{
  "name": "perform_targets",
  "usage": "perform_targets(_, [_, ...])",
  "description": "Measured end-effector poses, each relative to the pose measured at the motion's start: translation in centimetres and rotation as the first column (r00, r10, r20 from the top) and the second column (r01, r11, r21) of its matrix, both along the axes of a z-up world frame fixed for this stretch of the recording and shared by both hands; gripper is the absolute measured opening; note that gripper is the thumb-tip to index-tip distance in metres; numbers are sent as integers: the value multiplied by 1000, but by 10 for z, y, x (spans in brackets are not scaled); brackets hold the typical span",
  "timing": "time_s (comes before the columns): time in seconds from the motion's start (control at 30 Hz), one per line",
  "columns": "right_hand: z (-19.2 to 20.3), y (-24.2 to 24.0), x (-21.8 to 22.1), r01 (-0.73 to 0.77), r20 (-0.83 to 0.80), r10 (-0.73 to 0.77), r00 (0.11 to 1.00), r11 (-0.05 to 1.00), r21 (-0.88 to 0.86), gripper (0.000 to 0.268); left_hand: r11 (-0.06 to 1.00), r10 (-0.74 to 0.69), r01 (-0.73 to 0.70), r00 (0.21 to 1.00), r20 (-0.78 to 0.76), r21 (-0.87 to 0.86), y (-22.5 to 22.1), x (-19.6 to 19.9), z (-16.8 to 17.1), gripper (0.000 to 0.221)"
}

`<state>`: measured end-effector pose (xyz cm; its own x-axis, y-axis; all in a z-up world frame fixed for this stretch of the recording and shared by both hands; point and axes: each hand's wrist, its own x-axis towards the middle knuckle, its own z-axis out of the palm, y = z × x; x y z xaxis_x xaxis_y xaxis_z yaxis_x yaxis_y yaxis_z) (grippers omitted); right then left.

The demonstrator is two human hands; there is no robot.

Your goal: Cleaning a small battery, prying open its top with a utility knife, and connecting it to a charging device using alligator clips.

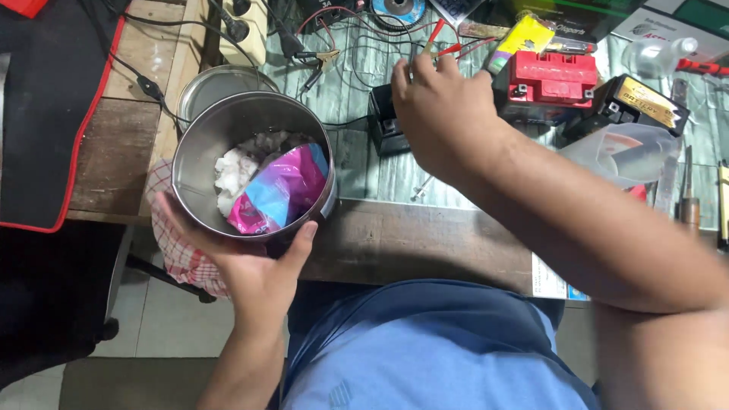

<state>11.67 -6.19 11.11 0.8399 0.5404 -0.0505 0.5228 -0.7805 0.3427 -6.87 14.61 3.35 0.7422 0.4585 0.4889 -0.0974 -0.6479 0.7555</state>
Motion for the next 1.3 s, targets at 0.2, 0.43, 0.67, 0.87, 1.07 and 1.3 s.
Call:
perform_targets(0.2, [-2, 2, 9, 117, -216, -80, 973, 980, 163, 56, 970, -126, 140, 989, 81, -201, -10, 15, 9, 120])
perform_targets(0.43, [-7, -16, 30, -25, -208, 62, 976, 984, 176, 77, 957, -132, 146, 989, 72, -250, -25, 38, 8, 126])
perform_targets(0.67, [4, -25, 10, -14, -280, 64, 958, 984, 177, 74, 972, -159, 176, 980, 118, -155, -33, 54, 5, 121])
perform_targets(0.87, [3, -41, -20, -40, -285, 94, 954, 981, 190, 78, 972, -177, 196, 974, 145, -133, -36, 61, -9, 123])
perform_targets(1.07, [3, -58, -48, -51, -290, 103, 951, 982, 180, 77, 967, -190, 214, 968, 166, -140, -35, 61, -13, 123])
perform_targets(1.3, [-8, -73, -69, -136, -143, 167, 976, 970, 203, 73, 968, -171, 191, 977, 131, -161, -34, 58, -11, 134])
